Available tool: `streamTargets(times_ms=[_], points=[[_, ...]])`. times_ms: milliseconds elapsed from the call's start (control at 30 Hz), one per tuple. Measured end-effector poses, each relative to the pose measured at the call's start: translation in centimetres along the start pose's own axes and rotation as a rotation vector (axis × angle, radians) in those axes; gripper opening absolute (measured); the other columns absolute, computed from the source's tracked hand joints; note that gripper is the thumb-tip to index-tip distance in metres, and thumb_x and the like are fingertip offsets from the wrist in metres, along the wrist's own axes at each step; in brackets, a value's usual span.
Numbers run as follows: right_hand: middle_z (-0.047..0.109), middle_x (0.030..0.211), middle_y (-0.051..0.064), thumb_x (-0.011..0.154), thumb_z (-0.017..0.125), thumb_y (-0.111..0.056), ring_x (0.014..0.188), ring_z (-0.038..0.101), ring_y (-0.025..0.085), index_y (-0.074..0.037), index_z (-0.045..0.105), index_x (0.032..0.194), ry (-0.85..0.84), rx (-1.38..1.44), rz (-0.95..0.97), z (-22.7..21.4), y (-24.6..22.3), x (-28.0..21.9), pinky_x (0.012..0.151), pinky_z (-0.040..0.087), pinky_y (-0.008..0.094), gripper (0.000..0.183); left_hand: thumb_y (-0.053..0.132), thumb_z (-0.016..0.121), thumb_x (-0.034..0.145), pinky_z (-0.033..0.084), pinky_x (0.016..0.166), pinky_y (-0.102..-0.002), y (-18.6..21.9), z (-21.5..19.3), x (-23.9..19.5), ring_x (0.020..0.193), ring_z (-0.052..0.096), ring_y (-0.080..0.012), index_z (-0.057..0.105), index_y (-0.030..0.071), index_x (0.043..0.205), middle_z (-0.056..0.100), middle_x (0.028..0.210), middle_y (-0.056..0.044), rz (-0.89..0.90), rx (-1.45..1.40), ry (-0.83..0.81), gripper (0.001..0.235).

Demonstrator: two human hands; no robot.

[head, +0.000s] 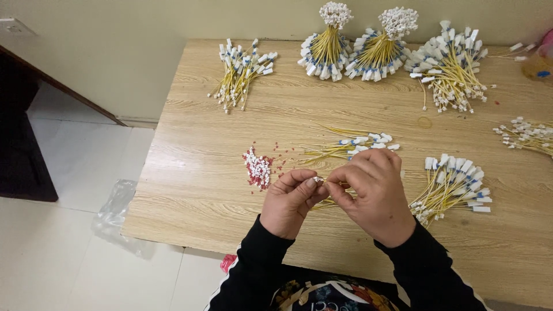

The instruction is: Assembling wire components by attaching small red markers to the ends of individual wires

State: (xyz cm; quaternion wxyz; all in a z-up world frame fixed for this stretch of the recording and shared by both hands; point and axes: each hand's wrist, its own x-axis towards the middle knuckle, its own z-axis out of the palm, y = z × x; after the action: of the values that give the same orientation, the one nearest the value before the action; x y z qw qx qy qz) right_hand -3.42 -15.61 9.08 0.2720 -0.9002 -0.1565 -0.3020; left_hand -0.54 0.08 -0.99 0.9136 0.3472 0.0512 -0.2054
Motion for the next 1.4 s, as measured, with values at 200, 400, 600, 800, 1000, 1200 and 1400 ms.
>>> streamTargets(times_ms=[200, 400, 600, 800, 1000, 1200, 1400], points=[[0.057, 0.065, -0.009, 0.079, 0.075, -0.016, 0.085, 0.058, 0.018, -0.023, 0.065, 0.078, 0.008, 0.001, -0.003, 0.0, -0.1, 0.0, 0.095, 0.032, 0.041, 0.013, -0.001, 0.064, 0.088, 0.062, 0.078, -0.038, 0.2, 0.2, -0.2, 0.080, 0.073, -0.0267, 0.064, -0.003, 0.104, 0.071, 0.091, -0.019, -0.008, -0.001, -0.002, 0.016], [0.056, 0.064, -0.008, 0.078, 0.075, -0.015, 0.082, 0.059, 0.019, -0.023, 0.064, 0.076, 0.009, -0.022, -0.029, 0.2, -0.2, 0.0, 0.092, 0.034, 0.041, 0.014, -0.001, 0.064, 0.089, 0.062, 0.077, -0.036, -0.1, 0.0, -0.1, 0.080, 0.073, -0.0267, 0.064, -0.003, 0.103, 0.071, 0.091, -0.019, 0.001, 0.019, -0.011, 0.014], [0.057, 0.067, -0.008, 0.082, 0.072, -0.019, 0.082, 0.059, 0.017, -0.024, 0.063, 0.077, 0.003, -0.060, -0.072, 0.3, -0.1, 0.0, 0.093, 0.034, 0.041, 0.012, -0.004, 0.064, 0.087, 0.062, 0.075, -0.037, -0.1, 0.1, -0.2, 0.079, 0.073, -0.0296, 0.065, -0.005, 0.103, 0.070, 0.088, -0.021, 0.065, 0.134, -0.004, 0.016], [0.060, 0.070, -0.005, 0.085, 0.068, -0.028, 0.084, 0.061, 0.019, -0.024, 0.064, 0.081, -0.107, -0.040, -0.034, 1.4, 1.1, -0.9, 0.090, 0.035, 0.044, 0.007, -0.004, 0.065, 0.086, 0.061, 0.075, -0.038, -0.9, -1.3, 0.3, 0.077, 0.073, -0.0298, 0.065, -0.007, 0.104, 0.070, 0.086, -0.022, 0.067, 0.256, 0.035, 0.018], [0.072, 0.082, 0.000, 0.084, 0.068, -0.032, 0.087, 0.068, 0.024, -0.023, 0.071, 0.088, -0.405, 0.050, 0.245, 4.6, 6.7, -4.6, 0.083, 0.044, 0.043, 0.010, 0.003, 0.072, 0.082, 0.060, 0.070, -0.031, -3.1, -5.4, 1.9, 0.074, 0.071, -0.0206, 0.072, -0.002, 0.101, 0.071, 0.082, -0.015, -0.026, 0.758, 0.110, 0.021], [0.067, 0.095, 0.003, 0.091, 0.061, -0.035, 0.093, 0.069, 0.026, -0.025, 0.068, 0.105, -0.413, -0.240, 0.783, 4.5, 16.3, -6.1, 0.083, 0.053, 0.044, 0.018, 0.026, 0.072, 0.080, 0.056, 0.073, -0.026, -3.4, -8.2, 1.7, 0.080, 0.073, -0.0114, 0.076, 0.032, 0.091, 0.075, 0.080, 0.008, -0.063, 1.485, 0.176, 0.014], [0.059, 0.109, 0.005, 0.093, 0.057, -0.038, 0.108, 0.063, 0.027, -0.023, 0.065, 0.120, -0.448, -0.341, 0.789, 6.4, 24.7, -5.5, 0.091, 0.051, 0.041, 0.031, 0.028, 0.070, 0.079, 0.056, 0.069, -0.034, -2.6, -7.8, 1.9, 0.079, 0.070, -0.0229, 0.074, 0.024, 0.098, 0.069, 0.086, -0.003, 0.096, 1.553, 0.104, 0.020]])
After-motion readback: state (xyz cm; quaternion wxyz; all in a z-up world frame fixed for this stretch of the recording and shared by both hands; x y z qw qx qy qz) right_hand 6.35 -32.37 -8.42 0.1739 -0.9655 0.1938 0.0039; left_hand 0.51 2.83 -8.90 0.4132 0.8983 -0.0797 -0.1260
